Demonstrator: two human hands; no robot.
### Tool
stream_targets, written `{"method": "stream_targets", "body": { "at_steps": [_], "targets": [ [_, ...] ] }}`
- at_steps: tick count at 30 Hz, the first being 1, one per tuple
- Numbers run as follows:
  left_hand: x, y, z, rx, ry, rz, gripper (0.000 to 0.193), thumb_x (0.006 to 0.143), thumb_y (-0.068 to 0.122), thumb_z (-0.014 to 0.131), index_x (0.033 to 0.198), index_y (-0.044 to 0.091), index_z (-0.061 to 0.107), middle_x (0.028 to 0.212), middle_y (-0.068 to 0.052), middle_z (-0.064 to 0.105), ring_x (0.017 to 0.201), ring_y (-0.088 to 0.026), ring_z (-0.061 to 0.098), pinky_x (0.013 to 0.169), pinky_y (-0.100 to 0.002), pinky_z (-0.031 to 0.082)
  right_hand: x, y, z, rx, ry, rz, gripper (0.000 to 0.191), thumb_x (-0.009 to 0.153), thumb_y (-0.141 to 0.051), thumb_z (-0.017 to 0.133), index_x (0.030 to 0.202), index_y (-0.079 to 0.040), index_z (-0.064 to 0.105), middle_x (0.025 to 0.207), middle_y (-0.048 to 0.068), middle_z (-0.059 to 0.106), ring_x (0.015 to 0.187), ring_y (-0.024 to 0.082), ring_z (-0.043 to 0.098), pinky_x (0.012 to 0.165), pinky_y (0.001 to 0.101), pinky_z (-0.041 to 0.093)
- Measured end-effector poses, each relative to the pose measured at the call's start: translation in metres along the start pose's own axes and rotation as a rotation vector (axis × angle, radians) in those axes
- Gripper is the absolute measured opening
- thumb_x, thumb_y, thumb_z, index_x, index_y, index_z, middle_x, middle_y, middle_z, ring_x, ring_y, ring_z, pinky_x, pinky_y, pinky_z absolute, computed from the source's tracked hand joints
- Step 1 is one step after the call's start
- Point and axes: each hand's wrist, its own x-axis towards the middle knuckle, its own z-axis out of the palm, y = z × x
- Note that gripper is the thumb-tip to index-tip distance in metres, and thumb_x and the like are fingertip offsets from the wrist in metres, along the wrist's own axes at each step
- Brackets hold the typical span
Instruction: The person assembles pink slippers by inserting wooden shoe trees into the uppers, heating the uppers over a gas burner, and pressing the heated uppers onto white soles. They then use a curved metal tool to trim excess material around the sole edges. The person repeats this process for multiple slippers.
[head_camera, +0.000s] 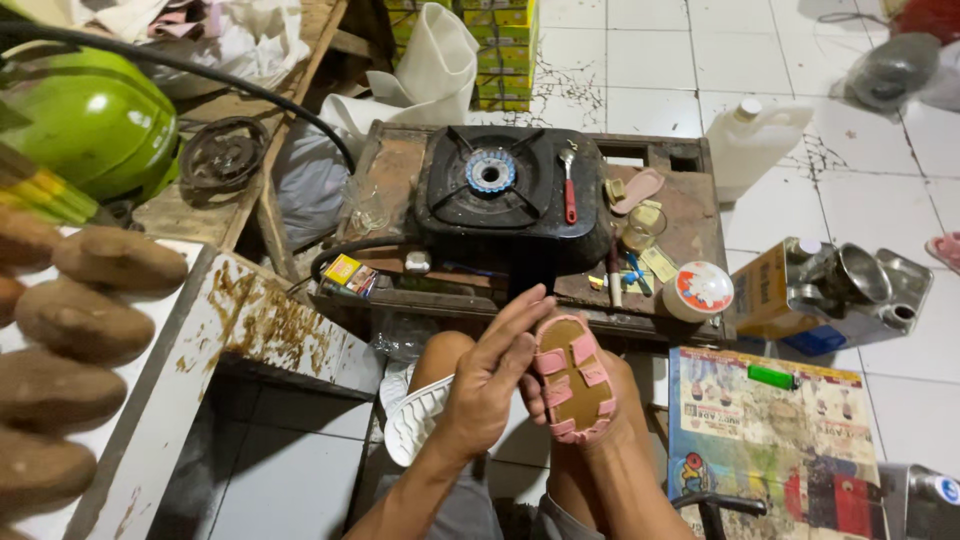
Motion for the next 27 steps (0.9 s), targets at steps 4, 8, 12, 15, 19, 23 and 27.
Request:
{"method": "stream_targets", "body": {
  "at_steps": [4, 8, 12, 15, 19, 23, 27],
  "targets": [
    [-0.005, 0.000, -0.001, 0.223, 0.059, 0.181, 0.037, 0.109, 0.020, 0.051, 0.139, 0.000, 0.061, 0.151, -0.013, 0.055, 0.094, -0.006, 0.066, 0.070, -0.019, 0.056, 0.008, 0.008, -0.001, 0.056, -0.105, 0.093, 0.062, 0.105, -0.055, 0.040, 0.097, 0.000, 0.067, 0.063, 0.019, 0.065, 0.043, 0.034, 0.063, 0.035, 0.0406, 0.052],
    [0.003, 0.001, -0.008, 0.184, 0.097, 0.046, 0.030, 0.102, 0.014, 0.053, 0.124, 0.000, 0.066, 0.139, -0.010, 0.062, 0.088, -0.008, 0.064, 0.076, -0.023, 0.054, 0.011, 0.008, 0.000, 0.181, -0.387, 0.114, 0.062, 0.110, -0.054, 0.040, 0.104, 0.002, 0.066, 0.073, 0.021, 0.068, 0.054, 0.034, 0.068, 0.045, 0.0402, 0.056],
    [0.026, 0.003, -0.031, -0.312, -0.002, -0.152, 0.014, 0.101, 0.007, 0.061, 0.109, -0.002, 0.069, 0.124, -0.012, 0.065, 0.105, -0.013, 0.064, 0.097, -0.030, 0.051, 0.011, 0.006, 0.000, 0.186, -0.393, 0.264, 0.066, 0.101, -0.058, 0.039, 0.107, 0.002, 0.066, 0.079, 0.020, 0.070, 0.062, 0.037, 0.071, 0.050, 0.0438, 0.059],
    [0.031, 0.001, -0.042, -0.328, -0.057, -0.181, 0.007, 0.098, 0.005, 0.067, 0.102, -0.001, 0.068, 0.115, -0.010, 0.067, 0.101, -0.014, 0.064, 0.095, -0.032, 0.052, 0.011, 0.005, -0.001, 0.147, -0.388, 0.326, 0.068, 0.104, -0.059, 0.040, 0.113, 0.003, 0.064, 0.086, 0.023, 0.071, 0.067, 0.038, 0.071, 0.056, 0.0447, 0.060],
    [0.022, 0.001, -0.042, -0.041, -0.126, -0.018, 0.011, 0.100, 0.009, 0.070, 0.104, 0.001, 0.064, 0.117, -0.008, 0.066, 0.103, -0.010, 0.063, 0.095, -0.030, 0.052, 0.011, 0.006, -0.002, 0.127, -0.442, 0.366, 0.062, 0.105, -0.057, 0.041, 0.117, -0.001, 0.063, 0.091, 0.021, 0.072, 0.070, 0.039, 0.071, 0.059, 0.0466, 0.061],
    [0.014, 0.019, -0.042, 0.246, -0.017, 0.071, 0.023, 0.101, 0.018, 0.064, 0.116, 0.001, 0.064, 0.120, -0.008, 0.069, 0.108, -0.014, 0.067, 0.096, -0.030, 0.055, 0.012, 0.005, 0.001, 0.117, -0.394, 0.342, 0.060, 0.104, -0.056, 0.043, 0.122, -0.003, 0.063, 0.094, 0.019, 0.072, 0.071, 0.037, 0.072, 0.062, 0.0452, 0.061],
    [-0.024, 0.044, -0.062, 1.018, 0.035, 0.251, 0.042, 0.094, 0.017, 0.068, 0.132, 0.000, 0.060, 0.125, -0.020, 0.066, 0.117, -0.037, 0.063, 0.097, -0.040, 0.050, 0.010, -0.002, 0.005, 0.121, -0.352, 0.201, 0.063, 0.102, -0.060, 0.047, 0.122, -0.002, 0.062, 0.095, 0.019, 0.072, 0.077, 0.035, 0.072, 0.068, 0.0450, 0.061]
  ]
}}
